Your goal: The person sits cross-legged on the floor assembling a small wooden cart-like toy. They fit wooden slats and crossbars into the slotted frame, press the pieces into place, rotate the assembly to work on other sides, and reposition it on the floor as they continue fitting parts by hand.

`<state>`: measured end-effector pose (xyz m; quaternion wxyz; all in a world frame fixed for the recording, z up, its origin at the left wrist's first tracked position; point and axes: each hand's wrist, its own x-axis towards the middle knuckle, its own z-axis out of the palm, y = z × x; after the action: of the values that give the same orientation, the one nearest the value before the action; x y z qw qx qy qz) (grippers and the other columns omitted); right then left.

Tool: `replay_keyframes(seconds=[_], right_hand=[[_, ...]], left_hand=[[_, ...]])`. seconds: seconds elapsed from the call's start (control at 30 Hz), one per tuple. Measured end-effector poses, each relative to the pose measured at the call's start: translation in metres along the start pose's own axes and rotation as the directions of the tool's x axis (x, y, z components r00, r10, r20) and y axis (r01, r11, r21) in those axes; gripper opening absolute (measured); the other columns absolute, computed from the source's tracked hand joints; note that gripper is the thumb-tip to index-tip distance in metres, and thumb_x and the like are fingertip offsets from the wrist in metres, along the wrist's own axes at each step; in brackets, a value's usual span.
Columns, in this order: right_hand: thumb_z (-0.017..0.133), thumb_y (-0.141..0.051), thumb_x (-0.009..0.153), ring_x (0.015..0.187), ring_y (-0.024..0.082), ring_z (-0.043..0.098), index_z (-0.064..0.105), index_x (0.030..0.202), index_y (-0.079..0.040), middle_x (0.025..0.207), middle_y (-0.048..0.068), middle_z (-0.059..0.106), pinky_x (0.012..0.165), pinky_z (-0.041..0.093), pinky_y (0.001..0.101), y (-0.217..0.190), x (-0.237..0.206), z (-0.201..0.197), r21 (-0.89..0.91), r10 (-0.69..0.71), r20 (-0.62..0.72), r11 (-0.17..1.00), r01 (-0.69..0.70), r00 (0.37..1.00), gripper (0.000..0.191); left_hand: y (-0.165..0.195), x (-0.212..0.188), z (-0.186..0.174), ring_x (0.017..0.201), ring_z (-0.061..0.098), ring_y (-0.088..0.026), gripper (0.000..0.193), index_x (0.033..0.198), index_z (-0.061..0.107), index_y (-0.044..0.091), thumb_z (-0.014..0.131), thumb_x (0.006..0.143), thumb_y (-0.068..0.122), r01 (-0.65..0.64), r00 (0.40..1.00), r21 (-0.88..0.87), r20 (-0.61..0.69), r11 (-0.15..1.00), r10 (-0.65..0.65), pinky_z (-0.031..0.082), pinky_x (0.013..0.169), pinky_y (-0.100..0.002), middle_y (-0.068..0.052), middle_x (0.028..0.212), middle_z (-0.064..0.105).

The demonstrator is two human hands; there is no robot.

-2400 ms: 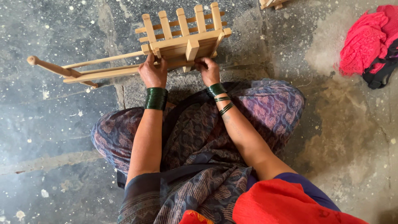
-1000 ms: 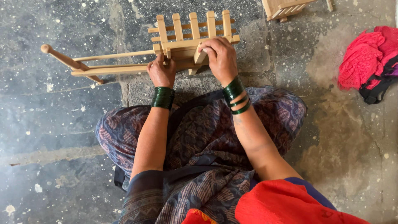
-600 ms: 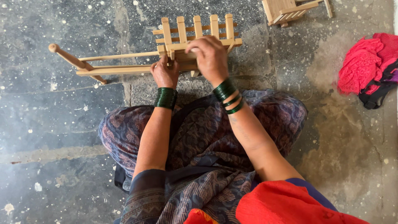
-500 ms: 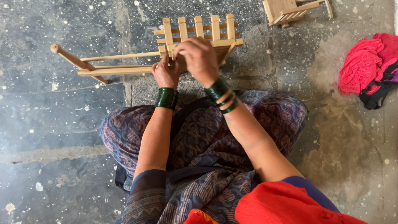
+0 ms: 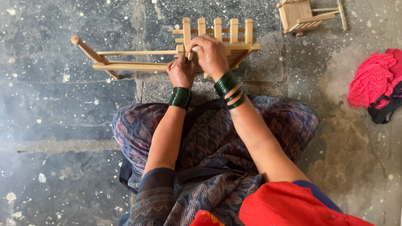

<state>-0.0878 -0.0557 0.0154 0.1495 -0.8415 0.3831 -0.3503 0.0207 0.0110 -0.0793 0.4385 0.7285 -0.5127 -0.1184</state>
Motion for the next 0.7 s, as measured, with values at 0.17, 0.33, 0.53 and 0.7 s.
replay_keyframes(seconds=[0.17,0.33,0.53,0.7], right_hand=[[0.070,-0.006,0.096,0.074,0.010,0.067,0.073,0.081,-0.015,0.083,-0.001,0.075,0.067,0.056,0.0257,0.012,0.018,-0.011,-0.075,0.049,0.151,0.996,-0.038,0.987,0.018],[0.072,-0.009,0.095,0.074,0.011,0.066,0.074,0.080,-0.014,0.087,0.001,0.073,0.065,0.058,0.0252,0.018,0.020,-0.017,-0.089,0.063,0.233,0.995,-0.043,0.971,0.015],[0.073,-0.007,0.093,0.069,0.011,0.065,0.074,0.076,-0.013,0.082,0.003,0.072,0.063,0.057,0.0254,0.035,0.015,-0.052,-0.234,0.155,0.268,0.968,-0.092,0.951,0.018],[0.070,-0.004,0.097,0.070,0.010,0.065,0.075,0.080,-0.013,0.083,0.002,0.072,0.060,0.057,0.0245,0.015,0.025,-0.026,-0.097,0.081,0.252,0.994,-0.058,0.964,0.020]], left_hand=[[-0.003,0.001,0.004,0.091,0.072,-0.028,0.015,0.092,0.064,0.009,0.073,0.087,0.021,-0.033,0.999,0.000,-0.016,0.999,0.033,0.040,0.100,-0.046,-0.007,0.084,0.074],[-0.002,0.001,0.002,0.091,0.072,-0.028,0.014,0.090,0.064,0.009,0.071,0.088,0.021,-0.010,1.000,0.015,0.016,1.000,0.010,0.039,0.102,-0.046,-0.008,0.083,0.073],[0.003,0.001,0.001,0.091,0.071,-0.030,0.015,0.085,0.062,0.009,0.070,0.088,0.021,0.003,1.000,-0.011,0.000,1.000,-0.003,0.040,0.103,-0.045,-0.011,0.081,0.072],[0.008,0.002,-0.004,0.088,0.071,-0.031,0.014,0.085,0.062,0.009,0.070,0.087,0.021,-0.001,1.000,-0.023,0.014,1.000,0.001,0.039,0.103,-0.046,-0.011,0.079,0.072]])
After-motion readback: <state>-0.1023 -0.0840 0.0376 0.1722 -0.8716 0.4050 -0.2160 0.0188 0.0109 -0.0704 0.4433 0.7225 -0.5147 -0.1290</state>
